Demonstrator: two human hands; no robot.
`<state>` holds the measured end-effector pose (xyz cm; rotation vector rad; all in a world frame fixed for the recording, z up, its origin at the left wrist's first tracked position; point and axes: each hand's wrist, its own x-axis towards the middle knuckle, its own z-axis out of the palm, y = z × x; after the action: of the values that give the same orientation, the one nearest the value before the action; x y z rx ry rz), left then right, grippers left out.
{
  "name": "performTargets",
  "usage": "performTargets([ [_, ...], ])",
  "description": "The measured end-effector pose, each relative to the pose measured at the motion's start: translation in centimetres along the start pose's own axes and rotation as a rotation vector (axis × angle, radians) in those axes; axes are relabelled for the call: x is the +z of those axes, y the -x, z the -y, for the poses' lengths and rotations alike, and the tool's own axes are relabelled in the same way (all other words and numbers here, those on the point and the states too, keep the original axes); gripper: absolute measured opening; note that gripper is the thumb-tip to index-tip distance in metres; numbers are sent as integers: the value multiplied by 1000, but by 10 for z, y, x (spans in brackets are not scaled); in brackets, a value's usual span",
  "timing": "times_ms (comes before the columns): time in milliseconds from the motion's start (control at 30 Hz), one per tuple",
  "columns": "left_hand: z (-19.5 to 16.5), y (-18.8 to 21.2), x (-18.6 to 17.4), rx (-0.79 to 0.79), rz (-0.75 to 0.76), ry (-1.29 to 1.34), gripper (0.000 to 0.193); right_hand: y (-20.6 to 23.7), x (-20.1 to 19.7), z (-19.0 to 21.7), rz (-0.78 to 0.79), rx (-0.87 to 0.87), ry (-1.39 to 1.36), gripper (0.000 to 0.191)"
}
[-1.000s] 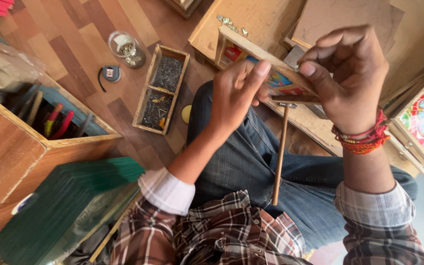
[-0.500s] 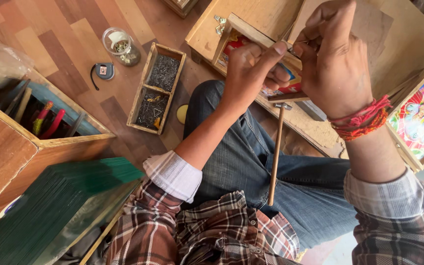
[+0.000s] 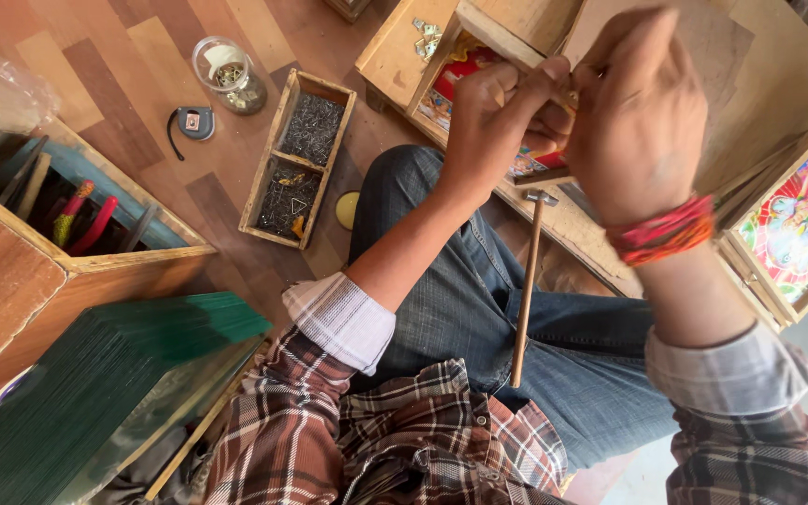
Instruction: The person sits on the floor and assembles small wooden frames by attaching metal corner brackets. They use a hammer to secure the brackets, then insert a printed image into the frame and place the completed unit aside.
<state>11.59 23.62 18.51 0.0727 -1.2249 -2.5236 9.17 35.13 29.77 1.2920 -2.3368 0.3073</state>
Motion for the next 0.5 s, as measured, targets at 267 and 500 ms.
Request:
performTargets([
  [267,6,-11,1,17,62,41,46,14,-11,19,-21,-50,211,37],
  [500,2,-19,0,22,96,-53,52,37,-11,1,-7,-29,35,48],
])
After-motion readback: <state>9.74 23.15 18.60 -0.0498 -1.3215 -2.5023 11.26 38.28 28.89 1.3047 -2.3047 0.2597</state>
